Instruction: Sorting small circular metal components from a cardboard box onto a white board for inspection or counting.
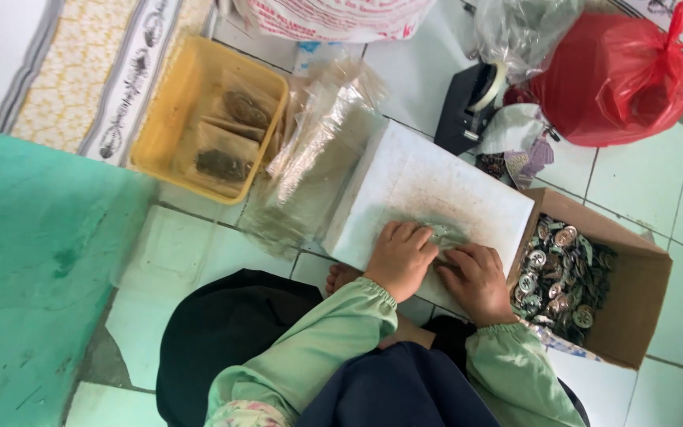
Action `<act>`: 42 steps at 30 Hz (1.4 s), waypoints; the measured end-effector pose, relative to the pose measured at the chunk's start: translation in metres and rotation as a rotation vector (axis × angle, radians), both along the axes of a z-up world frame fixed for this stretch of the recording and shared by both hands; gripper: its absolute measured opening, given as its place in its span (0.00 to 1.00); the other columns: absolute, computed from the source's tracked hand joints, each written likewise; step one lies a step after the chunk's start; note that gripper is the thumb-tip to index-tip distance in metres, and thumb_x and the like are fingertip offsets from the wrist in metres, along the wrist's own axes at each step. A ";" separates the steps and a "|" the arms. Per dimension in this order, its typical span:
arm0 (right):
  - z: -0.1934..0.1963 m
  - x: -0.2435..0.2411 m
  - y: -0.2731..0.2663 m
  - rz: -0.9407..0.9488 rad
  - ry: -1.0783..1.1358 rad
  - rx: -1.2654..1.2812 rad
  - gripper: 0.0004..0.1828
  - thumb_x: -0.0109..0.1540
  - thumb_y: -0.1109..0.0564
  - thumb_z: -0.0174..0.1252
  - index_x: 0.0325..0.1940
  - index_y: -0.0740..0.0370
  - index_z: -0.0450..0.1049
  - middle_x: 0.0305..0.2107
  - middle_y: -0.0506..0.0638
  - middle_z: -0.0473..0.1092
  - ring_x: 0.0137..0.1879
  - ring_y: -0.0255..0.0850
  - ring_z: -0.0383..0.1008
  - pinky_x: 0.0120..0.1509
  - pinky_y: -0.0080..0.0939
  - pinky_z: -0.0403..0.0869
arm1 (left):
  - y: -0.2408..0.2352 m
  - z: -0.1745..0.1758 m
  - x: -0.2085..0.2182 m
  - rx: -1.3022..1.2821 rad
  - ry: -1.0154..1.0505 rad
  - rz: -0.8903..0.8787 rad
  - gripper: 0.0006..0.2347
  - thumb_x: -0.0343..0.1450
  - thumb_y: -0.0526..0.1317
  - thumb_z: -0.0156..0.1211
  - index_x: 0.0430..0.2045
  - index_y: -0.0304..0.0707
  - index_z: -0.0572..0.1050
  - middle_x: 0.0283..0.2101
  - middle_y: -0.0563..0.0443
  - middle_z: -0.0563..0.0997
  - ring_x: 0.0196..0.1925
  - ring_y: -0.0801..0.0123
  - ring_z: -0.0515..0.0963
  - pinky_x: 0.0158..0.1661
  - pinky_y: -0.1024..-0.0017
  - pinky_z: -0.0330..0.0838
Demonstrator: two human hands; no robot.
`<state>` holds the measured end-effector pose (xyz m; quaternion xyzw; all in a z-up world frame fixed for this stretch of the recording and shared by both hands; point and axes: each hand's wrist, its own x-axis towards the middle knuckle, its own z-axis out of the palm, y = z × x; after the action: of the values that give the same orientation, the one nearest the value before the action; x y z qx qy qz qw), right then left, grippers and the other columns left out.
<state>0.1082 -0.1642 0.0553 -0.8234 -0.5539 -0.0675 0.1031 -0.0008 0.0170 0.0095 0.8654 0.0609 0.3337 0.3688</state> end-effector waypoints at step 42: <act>-0.135 -0.011 0.411 0.268 -0.314 -0.068 0.06 0.58 0.51 0.62 0.39 0.47 0.77 0.29 0.46 0.71 0.43 0.44 0.73 0.47 0.46 0.72 | 0.220 -0.027 -0.050 -1.852 -0.618 0.795 0.22 0.82 0.47 0.36 0.73 0.41 0.54 0.75 0.38 0.50 0.75 0.47 0.55 0.69 0.52 0.48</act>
<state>0.0974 0.2463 -0.0798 -0.7248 -0.6697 -0.1619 -0.0041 -0.0504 0.2365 -0.0179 0.0406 0.4748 0.4599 0.7492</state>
